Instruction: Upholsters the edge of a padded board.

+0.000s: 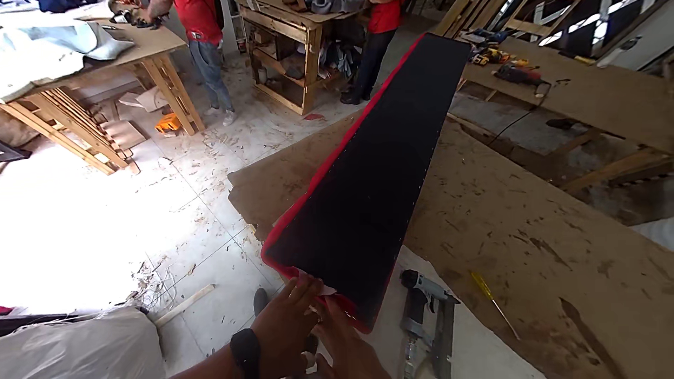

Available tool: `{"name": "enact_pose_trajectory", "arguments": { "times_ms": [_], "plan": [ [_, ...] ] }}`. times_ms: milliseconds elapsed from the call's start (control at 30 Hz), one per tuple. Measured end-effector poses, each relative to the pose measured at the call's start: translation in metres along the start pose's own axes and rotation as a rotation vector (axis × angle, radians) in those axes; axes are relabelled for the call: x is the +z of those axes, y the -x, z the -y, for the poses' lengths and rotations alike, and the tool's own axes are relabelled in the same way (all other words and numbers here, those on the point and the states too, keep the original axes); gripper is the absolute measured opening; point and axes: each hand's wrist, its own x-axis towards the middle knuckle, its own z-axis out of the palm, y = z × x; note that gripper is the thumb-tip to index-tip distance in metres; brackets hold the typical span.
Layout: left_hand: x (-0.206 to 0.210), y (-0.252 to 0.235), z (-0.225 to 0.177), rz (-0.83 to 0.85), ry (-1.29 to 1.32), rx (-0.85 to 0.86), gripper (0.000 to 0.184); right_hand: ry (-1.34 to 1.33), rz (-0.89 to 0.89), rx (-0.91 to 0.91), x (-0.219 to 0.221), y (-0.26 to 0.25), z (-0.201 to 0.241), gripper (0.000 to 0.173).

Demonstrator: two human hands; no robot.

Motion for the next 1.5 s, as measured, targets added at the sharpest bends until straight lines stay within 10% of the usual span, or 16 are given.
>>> {"name": "enact_pose_trajectory", "arguments": {
  "times_ms": [333, 733, 900, 1067, 1233, 1500],
  "plan": [
    [0.042, 0.023, 0.016, -0.196, 0.090, 0.008, 0.083, -0.025, -0.022, 0.059, 0.007, -0.013, 0.016, 0.032],
    [-0.001, -0.028, 0.015, -0.037, -0.005, 0.085, 0.077, -0.088, 0.025, 0.113, 0.000, 0.000, 0.024, 0.034],
    [0.015, 0.010, 0.031, -0.170, 0.147, 0.094, 0.054, -0.374, -0.030, 0.072, -0.025, 0.002, 0.015, 0.022],
    [0.026, 0.041, 0.029, -0.082, 0.320, 0.142, 0.071, -0.410, -0.688, 0.471, -0.132, 0.019, -0.123, 0.022],
    [0.024, 0.031, 0.014, -0.148, 0.339, 0.130, 0.062, -0.918, -0.679, 0.967, -0.143, 0.022, -0.346, 0.058],
    [0.014, 0.036, 0.040, -0.392, 0.578, 0.168, 0.039, -0.883, -0.953, 0.959, -0.127, 0.009, -0.349, 0.055]
  ]
}}
